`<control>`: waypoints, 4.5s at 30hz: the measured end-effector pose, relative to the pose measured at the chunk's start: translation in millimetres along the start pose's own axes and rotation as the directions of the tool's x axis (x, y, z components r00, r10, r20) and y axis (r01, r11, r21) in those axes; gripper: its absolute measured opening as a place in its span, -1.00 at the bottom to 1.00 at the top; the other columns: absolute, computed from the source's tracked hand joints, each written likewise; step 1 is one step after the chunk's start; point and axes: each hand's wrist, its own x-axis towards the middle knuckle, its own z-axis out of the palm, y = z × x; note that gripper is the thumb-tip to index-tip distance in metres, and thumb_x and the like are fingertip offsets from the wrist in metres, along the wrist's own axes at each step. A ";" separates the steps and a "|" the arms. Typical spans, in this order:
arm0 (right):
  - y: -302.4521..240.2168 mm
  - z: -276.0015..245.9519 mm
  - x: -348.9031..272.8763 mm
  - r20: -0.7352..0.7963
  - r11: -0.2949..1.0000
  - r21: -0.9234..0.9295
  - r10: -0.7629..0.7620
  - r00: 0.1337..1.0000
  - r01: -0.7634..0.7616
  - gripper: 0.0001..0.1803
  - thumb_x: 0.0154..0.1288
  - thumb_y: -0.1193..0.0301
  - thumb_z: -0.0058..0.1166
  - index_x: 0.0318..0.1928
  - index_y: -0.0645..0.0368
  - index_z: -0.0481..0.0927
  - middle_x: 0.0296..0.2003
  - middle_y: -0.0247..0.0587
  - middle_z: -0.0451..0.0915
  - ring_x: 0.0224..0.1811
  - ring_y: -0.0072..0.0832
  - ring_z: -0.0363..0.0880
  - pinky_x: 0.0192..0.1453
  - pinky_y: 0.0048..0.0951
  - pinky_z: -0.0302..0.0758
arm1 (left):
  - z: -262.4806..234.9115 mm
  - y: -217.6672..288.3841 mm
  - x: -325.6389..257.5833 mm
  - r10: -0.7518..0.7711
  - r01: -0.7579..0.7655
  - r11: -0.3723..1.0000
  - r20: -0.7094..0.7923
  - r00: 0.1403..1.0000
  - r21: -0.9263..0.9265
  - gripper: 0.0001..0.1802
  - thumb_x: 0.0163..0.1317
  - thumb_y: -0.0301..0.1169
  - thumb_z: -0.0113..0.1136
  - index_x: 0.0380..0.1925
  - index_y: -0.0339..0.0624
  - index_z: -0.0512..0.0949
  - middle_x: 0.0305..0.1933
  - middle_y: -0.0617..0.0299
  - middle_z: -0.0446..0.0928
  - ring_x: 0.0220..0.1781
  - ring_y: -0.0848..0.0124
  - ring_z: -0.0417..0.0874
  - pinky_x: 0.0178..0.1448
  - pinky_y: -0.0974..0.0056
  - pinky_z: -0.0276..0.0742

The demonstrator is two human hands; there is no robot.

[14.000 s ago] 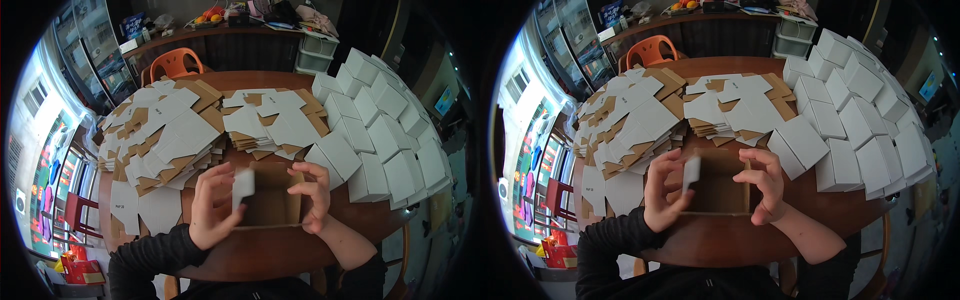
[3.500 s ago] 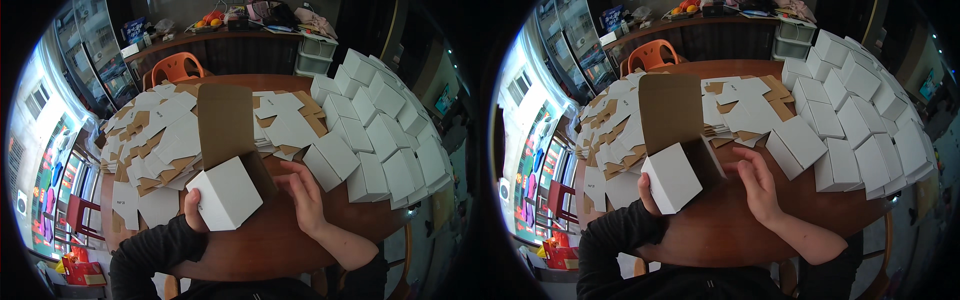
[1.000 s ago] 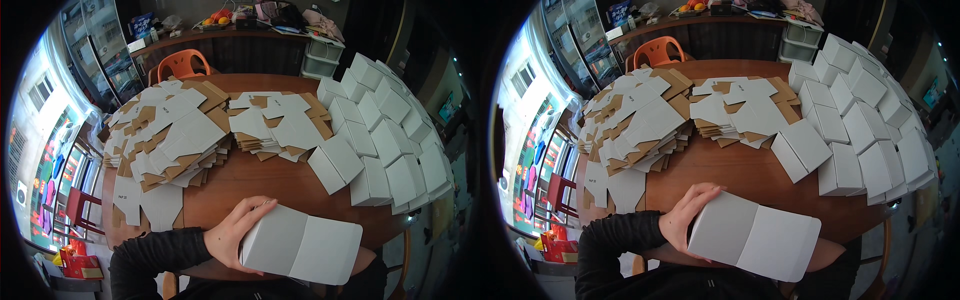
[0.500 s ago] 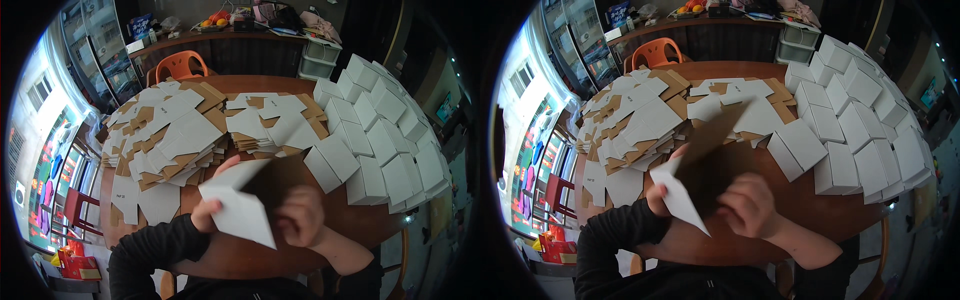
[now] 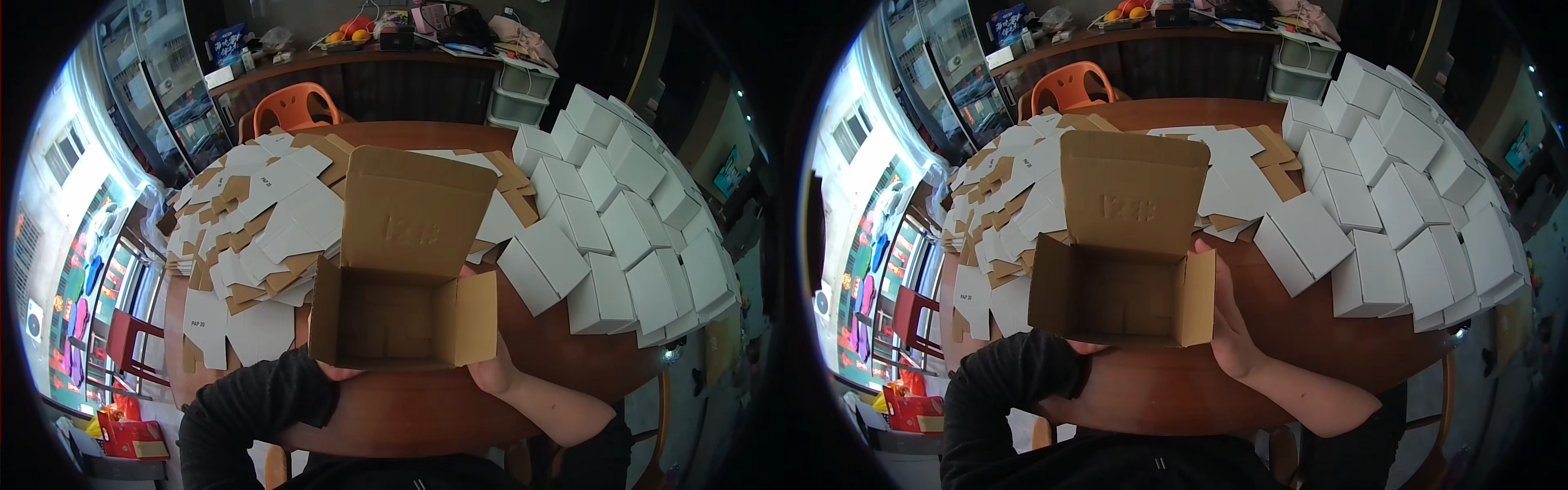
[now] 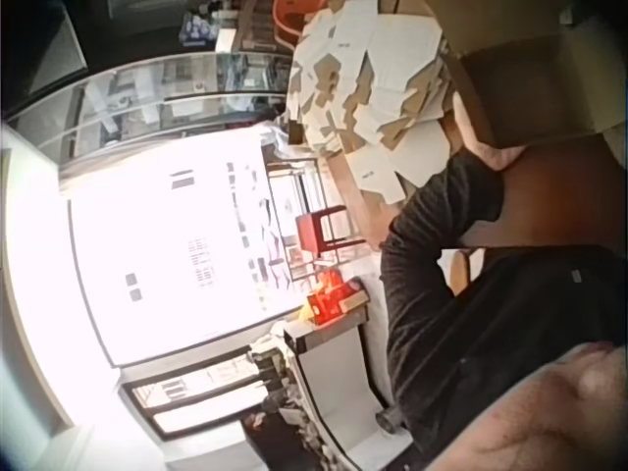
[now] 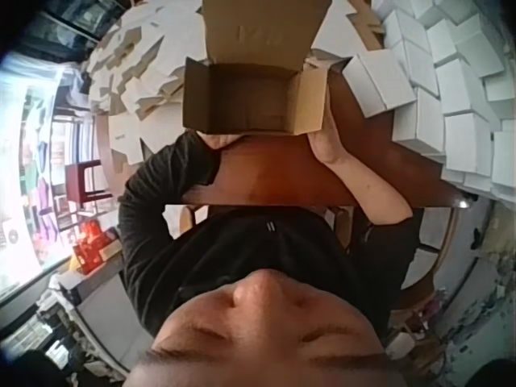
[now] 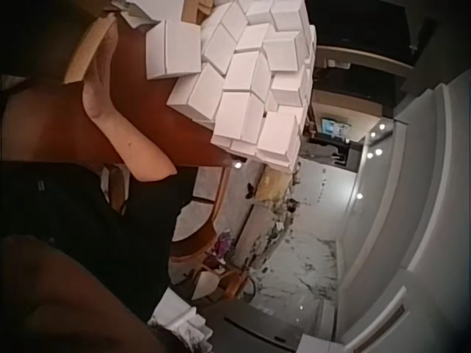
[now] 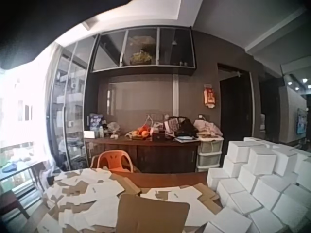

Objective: The person assembles small white cardboard boxes by hand. They pick up flat, pre-cut cardboard sheets, fold the sides and flaps along pre-scored lines, and interlock the tabs to form a closed box. The finished boxes are stacked on the right side of the table.

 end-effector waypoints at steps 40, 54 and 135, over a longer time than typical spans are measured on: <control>8.8 -8.1 15.6 -0.034 0.971 -0.229 0.061 0.998 -0.067 -0.24 0.69 0.06 -0.40 0.60 0.29 -0.20 0.58 -0.02 -0.04 0.65 -0.27 -0.14 0.65 -0.28 -0.14 | 17.5 -4.9 8.1 0.234 -0.295 0.830 0.186 0.954 0.472 -0.11 0.56 0.00 -0.25 0.59 -0.28 -0.35 0.68 0.01 -0.16 0.68 0.27 -0.13 0.65 0.22 -0.24; -1.8 -24.9 28.3 0.021 0.876 -0.473 -0.095 0.995 0.093 -0.17 0.59 0.30 -0.05 0.59 0.32 -0.22 0.60 0.00 -0.13 0.67 -0.25 -0.21 0.66 -0.19 -0.16 | 21.3 6.4 12.4 0.266 -0.304 0.875 0.151 0.952 0.376 -0.15 0.32 -0.32 -0.03 0.57 -0.30 -0.06 0.63 0.02 0.03 0.65 0.22 0.04 0.64 0.16 -0.07; -34.2 -11.8 21.8 0.148 0.585 -0.779 -0.177 0.973 0.225 -0.54 0.35 0.12 0.24 0.20 -0.04 0.66 0.55 0.23 -0.04 0.57 0.13 0.05 0.51 0.05 0.19 | 3.2 7.4 12.4 0.212 -0.287 0.918 0.274 0.938 0.275 -0.64 0.37 -0.57 -0.02 0.14 -0.08 0.42 0.62 0.10 0.03 0.48 0.39 0.28 0.45 0.22 0.26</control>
